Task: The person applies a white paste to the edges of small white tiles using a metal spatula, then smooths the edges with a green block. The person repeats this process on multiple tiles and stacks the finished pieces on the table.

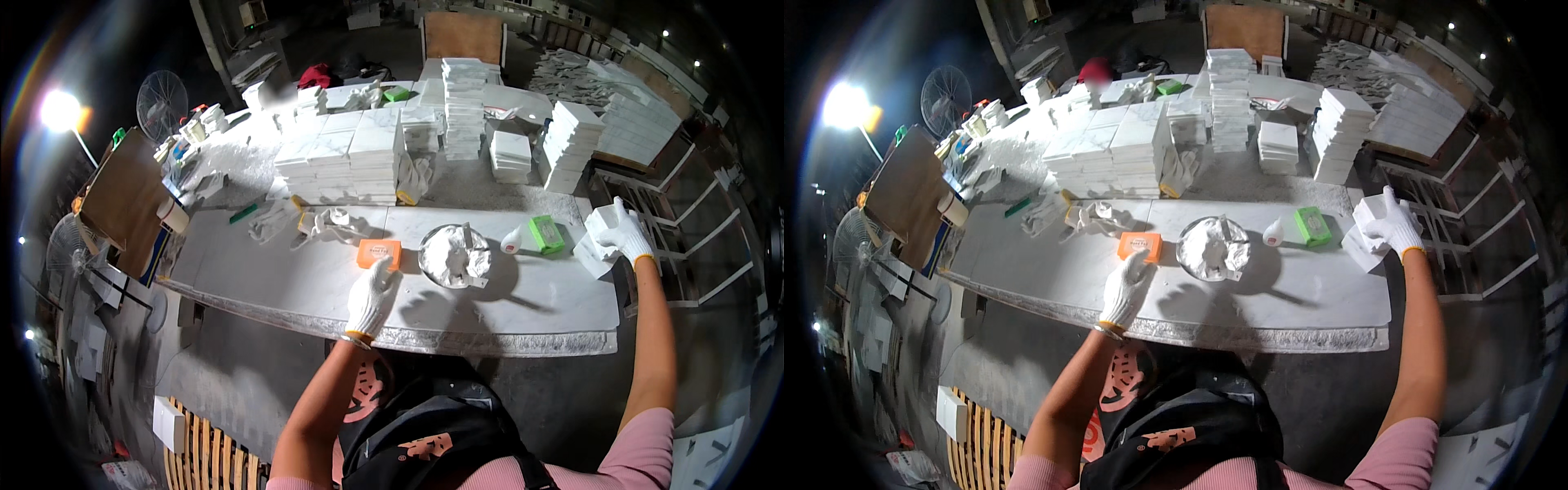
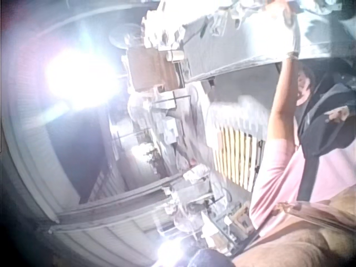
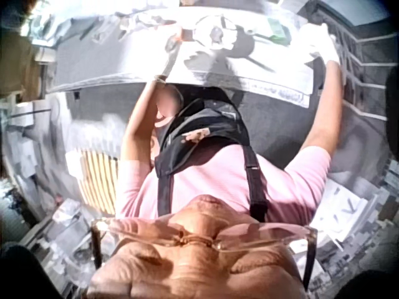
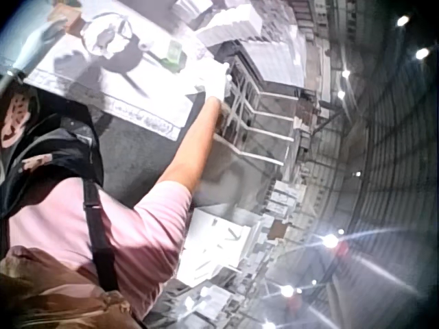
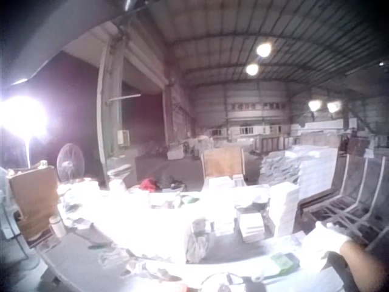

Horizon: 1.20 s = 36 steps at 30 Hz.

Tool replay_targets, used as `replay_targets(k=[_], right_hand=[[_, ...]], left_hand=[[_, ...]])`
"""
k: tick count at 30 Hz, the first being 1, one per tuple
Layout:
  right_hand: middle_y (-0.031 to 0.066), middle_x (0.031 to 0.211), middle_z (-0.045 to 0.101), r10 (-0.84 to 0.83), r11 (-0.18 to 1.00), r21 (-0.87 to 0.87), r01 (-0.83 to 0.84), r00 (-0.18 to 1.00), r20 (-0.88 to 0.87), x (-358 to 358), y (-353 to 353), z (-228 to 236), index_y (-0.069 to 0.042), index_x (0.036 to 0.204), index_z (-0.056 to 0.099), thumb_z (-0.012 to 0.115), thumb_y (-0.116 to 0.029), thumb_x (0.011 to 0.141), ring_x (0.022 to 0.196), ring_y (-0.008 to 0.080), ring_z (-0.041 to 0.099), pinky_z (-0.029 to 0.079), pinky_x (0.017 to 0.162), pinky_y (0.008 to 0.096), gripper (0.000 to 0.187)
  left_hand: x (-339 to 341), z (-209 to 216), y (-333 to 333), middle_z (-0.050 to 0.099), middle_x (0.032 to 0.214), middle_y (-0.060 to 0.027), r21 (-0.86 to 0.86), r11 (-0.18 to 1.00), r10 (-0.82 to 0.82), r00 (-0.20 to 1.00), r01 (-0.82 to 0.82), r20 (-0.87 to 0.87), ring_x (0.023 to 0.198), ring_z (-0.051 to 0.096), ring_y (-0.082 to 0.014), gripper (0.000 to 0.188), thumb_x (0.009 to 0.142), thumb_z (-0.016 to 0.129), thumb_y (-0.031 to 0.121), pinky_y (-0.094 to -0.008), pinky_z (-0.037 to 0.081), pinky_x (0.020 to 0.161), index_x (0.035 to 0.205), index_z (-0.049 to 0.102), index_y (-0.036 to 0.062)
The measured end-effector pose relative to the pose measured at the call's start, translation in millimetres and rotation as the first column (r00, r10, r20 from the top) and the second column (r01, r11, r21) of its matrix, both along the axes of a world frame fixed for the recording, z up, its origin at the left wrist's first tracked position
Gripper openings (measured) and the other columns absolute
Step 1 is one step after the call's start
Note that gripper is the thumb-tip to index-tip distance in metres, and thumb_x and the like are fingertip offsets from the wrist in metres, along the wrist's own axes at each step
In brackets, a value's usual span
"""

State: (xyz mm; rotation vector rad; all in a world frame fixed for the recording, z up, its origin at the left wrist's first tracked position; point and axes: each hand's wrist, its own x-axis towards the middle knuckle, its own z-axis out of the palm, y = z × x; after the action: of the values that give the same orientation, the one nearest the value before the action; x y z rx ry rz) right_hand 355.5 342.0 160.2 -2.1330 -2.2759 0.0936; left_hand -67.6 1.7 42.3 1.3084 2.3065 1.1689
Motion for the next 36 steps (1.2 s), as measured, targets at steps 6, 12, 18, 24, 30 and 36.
replay_targets(k=[6,12,18,24,30,36], right_hand=[[0.0199,0.153,0.039,-0.053,0.998,0.029,0.052,0.997,0.050,-16,-21,9,-0.029,0.159,0.022,0.079,-0.037,0.061,0.139,0.0418,0.042,0.035,0.112,0.0549,0.114],[0.0222,0.153,0.039,-0.020,0.997,0.071,0.016,0.998,0.052,-20,-35,14,-0.026,0.158,0.024,0.080,-0.037,0.062,0.136,0.0452,0.044,0.037,0.112,0.0558,0.111],[0.0240,0.153,0.038,0.001,0.996,0.085,-0.005,0.999,0.052,-15,-33,13,-0.025,0.157,0.026,0.078,-0.038,0.064,0.135,0.0468,0.045,0.038,0.111,0.0549,0.108],[0.0237,0.150,0.042,0.045,0.988,0.145,-0.055,0.996,0.074,-16,-26,3,-0.026,0.158,0.026,0.078,-0.040,0.065,0.132,0.0474,0.047,0.040,0.109,0.0548,0.107],[0.0223,0.150,0.043,0.028,0.993,0.109,-0.040,0.993,0.110,-13,-27,4,-0.027,0.158,0.024,0.078,-0.042,0.067,0.129,0.0470,0.049,0.040,0.107,0.0558,0.107],[0.0240,0.149,0.043,0.039,0.986,0.154,-0.058,0.991,0.126,-3,-25,-1,-0.028,0.158,0.024,0.077,-0.044,0.067,0.129,0.0474,0.049,0.040,0.106,0.0568,0.107]], left_hand=[[42,-13,30,0.070,0.104,-0.0114,0.026,0.999,-0.035,0.318,0.031,0.948,0.083,0.070,-0.0225,0.045,0.097,0.062,0.025,-0.0353,0.057,0.072,0.139,0.054,0.0085],[56,-28,60,0.070,0.101,-0.0155,0.090,0.994,-0.066,0.309,-0.063,0.949,0.084,0.071,-0.0260,0.019,0.092,0.053,0.010,-0.0369,0.058,0.072,0.108,0.058,0.0000],[47,-28,105,0.071,0.097,-0.0179,0.114,0.987,-0.076,0.287,-0.117,0.955,0.081,0.072,-0.0268,0.017,0.090,0.055,0.005,-0.0378,0.062,0.069,0.106,0.057,-0.0026],[27,-36,149,0.072,0.100,-0.0143,0.150,0.982,-0.103,0.336,-0.117,0.936,0.081,0.073,-0.0244,0.022,0.091,0.057,0.003,-0.0366,0.061,0.071,0.112,0.062,0.0000],[32,-25,120,0.069,0.106,-0.0151,0.194,0.975,-0.124,0.467,-0.106,0.876,0.098,0.070,-0.0232,0.033,0.101,0.057,0.020,-0.0384,0.058,0.084,0.128,0.058,0.0000],[34,-24,41,0.053,0.139,-0.0274,0.069,0.960,-0.251,0.943,0.272,-0.219,0.128,0.053,-0.0396,0.049,0.098,0.060,0.022,-0.0500,0.043,0.106,0.140,0.050,-0.0024]])
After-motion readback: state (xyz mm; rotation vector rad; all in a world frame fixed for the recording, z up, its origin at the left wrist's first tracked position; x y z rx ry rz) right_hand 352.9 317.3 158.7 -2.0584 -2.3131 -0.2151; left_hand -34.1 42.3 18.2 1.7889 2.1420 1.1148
